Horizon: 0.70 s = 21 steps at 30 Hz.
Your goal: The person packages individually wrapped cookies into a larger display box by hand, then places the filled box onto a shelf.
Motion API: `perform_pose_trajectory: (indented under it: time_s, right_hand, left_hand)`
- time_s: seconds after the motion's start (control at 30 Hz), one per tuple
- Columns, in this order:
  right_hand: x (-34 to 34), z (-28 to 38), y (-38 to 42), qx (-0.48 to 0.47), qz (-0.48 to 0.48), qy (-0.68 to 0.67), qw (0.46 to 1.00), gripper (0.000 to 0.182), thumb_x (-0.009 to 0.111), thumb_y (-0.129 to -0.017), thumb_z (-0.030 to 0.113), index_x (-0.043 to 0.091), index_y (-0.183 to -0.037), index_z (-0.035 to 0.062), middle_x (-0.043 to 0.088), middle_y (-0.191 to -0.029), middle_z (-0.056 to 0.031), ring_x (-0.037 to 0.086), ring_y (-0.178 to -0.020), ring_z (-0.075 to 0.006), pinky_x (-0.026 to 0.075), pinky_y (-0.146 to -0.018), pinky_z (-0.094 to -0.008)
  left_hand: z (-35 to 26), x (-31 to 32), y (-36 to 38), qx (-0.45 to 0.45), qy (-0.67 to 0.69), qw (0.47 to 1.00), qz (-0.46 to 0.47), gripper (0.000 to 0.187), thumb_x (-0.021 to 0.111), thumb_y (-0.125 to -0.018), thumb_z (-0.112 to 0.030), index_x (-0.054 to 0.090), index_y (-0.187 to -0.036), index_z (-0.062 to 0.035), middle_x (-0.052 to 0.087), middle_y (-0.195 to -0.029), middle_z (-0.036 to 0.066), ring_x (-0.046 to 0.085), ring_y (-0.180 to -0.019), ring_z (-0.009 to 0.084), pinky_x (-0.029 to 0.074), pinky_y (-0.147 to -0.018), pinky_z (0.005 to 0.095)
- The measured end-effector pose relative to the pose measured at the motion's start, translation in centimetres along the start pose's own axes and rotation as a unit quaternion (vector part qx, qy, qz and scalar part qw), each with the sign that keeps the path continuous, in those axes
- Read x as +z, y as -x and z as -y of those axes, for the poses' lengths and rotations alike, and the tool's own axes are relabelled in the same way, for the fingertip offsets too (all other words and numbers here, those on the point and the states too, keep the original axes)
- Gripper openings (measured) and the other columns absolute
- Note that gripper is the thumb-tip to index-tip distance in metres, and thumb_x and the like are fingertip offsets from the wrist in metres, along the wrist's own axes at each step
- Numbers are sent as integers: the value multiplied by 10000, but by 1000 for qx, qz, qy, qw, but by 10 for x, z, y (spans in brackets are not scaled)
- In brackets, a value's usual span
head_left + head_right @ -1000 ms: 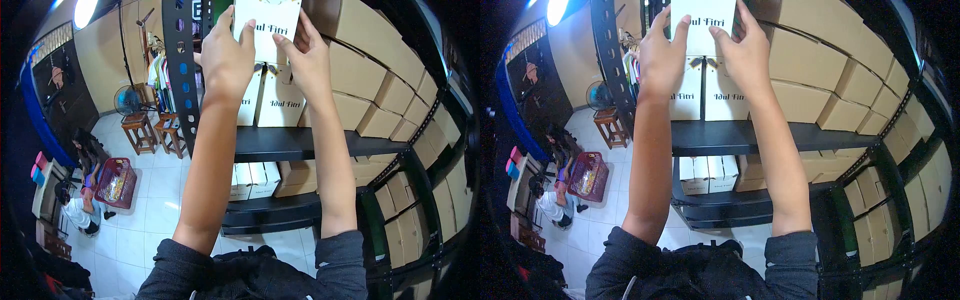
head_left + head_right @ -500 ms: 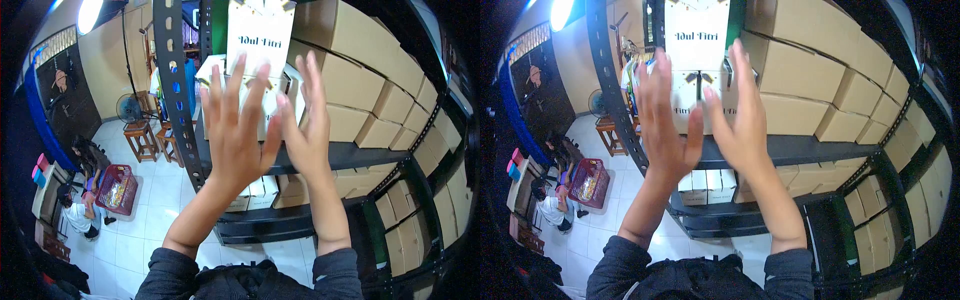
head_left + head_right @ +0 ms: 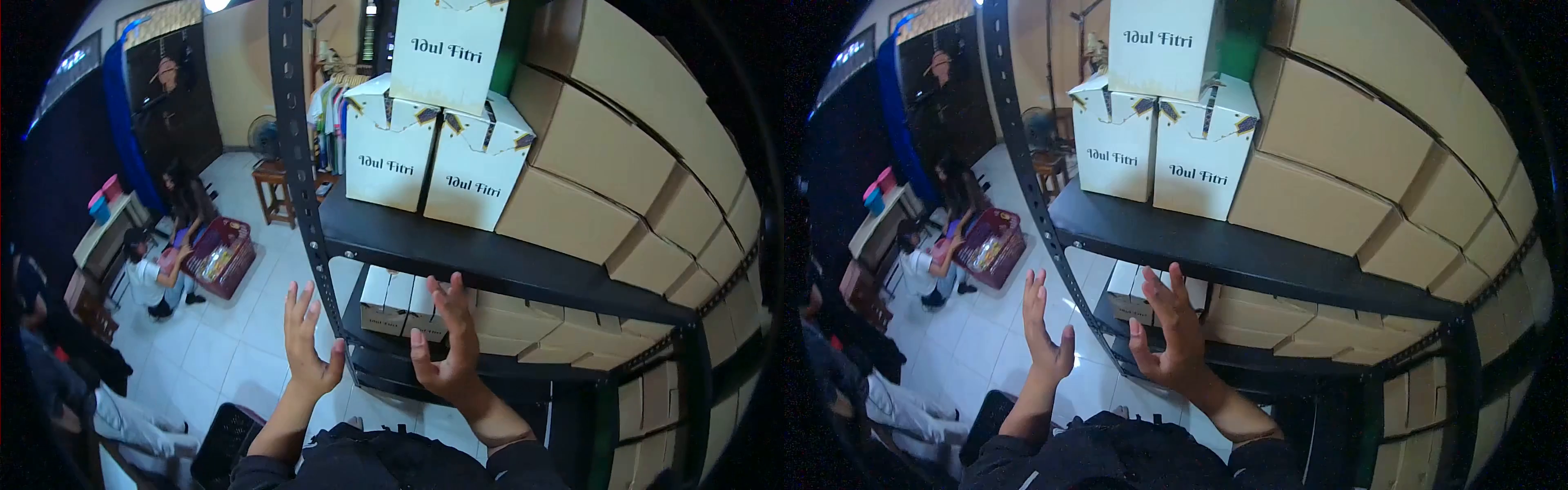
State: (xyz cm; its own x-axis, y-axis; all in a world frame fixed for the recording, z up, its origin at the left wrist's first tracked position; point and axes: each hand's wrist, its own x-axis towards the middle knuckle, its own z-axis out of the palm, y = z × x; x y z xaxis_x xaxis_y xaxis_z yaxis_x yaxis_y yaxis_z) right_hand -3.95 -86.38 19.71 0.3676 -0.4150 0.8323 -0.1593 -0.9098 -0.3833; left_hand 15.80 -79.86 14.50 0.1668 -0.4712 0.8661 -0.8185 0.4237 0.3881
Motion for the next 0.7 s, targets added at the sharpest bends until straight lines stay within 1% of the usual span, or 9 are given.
perform_pose_trajectory:
  time_s: [0.07,0.17,0.2,0.23,0.3,0.4,0.47,0.53,0.7]
  right_hand:
    - [1,-7,9,-16,16,-17,1000,553,582,-825,58,370,-1335,22,458,-1351,-198,303,-1327,-449,283,-1071,-501]
    - [1,-16,27,17,54,-71,996,528,582,-824,49,390,-1314,5,467,-1337,-198,339,-1301,-463,317,-1050,-508]
    - [2,-18,35,22,63,-86,994,523,579,-821,42,395,-1308,-9,481,-1321,-208,339,-1302,-460,312,-1055,-494]
    - [3,-19,42,24,72,-102,992,518,576,-818,34,399,-1302,-24,495,-1304,-218,340,-1303,-456,307,-1060,-480]
    - [8,-19,53,-8,95,-138,986,498,571,-821,27,405,-1287,-35,503,-1288,-224,362,-1283,-469,331,-1044,-482]
    - [26,-8,73,-16,137,-211,968,458,553,-822,2,419,-1257,-41,517,-1259,-242,360,-1281,-473,319,-1048,-494]
    - [41,19,84,-40,147,-264,953,436,550,-818,6,428,-1233,-45,507,-1261,-256,364,-1279,-468,258,-1077,-516]
    - [52,58,100,-58,194,-340,918,429,543,-814,7,428,-1224,-46,485,-1284,-264,360,-1283,-458,223,-1089,-535]
    - [57,152,149,-86,323,-479,812,451,540,-818,-4,431,-1255,-23,473,-1315,-234,289,-1333,-451,244,-1085,-498]
  left_hand:
    - [-13,-3,13,-61,-30,998,-8,609,520,-833,-177,330,-1396,-45,376,-1404,242,281,-1328,470,222,-1079,523]
    - [-34,-2,40,-149,-42,987,-30,619,510,-842,-182,308,-1402,-8,365,-1417,235,277,-1348,418,210,-1095,483]
    - [-43,-1,51,-200,-29,979,-37,626,508,-847,-186,298,-1403,12,359,-1423,231,276,-1357,391,204,-1101,464]
    - [-52,-1,61,-205,-43,976,-53,626,508,-847,-186,298,-1403,12,359,-1423,231,276,-1357,391,204,-1101,464]
    - [-71,-4,84,-258,-61,962,-59,645,513,-853,-211,283,-1402,37,355,-1426,230,282,-1359,370,202,-1104,447]
    - [-101,-24,112,-306,-149,937,-82,644,544,-845,-214,305,-1405,-5,333,-1436,225,300,-1342,379,220,-1097,452]
    - [-120,-53,136,-345,-214,907,-113,635,569,-831,-201,334,-1400,-44,311,-1450,210,317,-1326,379,241,-1090,442]
    - [-153,-91,163,-359,-277,872,-185,633,558,-835,-190,328,-1398,-18,324,-1444,202,309,-1332,367,229,-1095,428]
    - [-272,-166,248,-404,-430,739,-325,595,513,-855,-167,325,-1389,15,375,-1413,202,347,-1319,334,240,-1092,387]
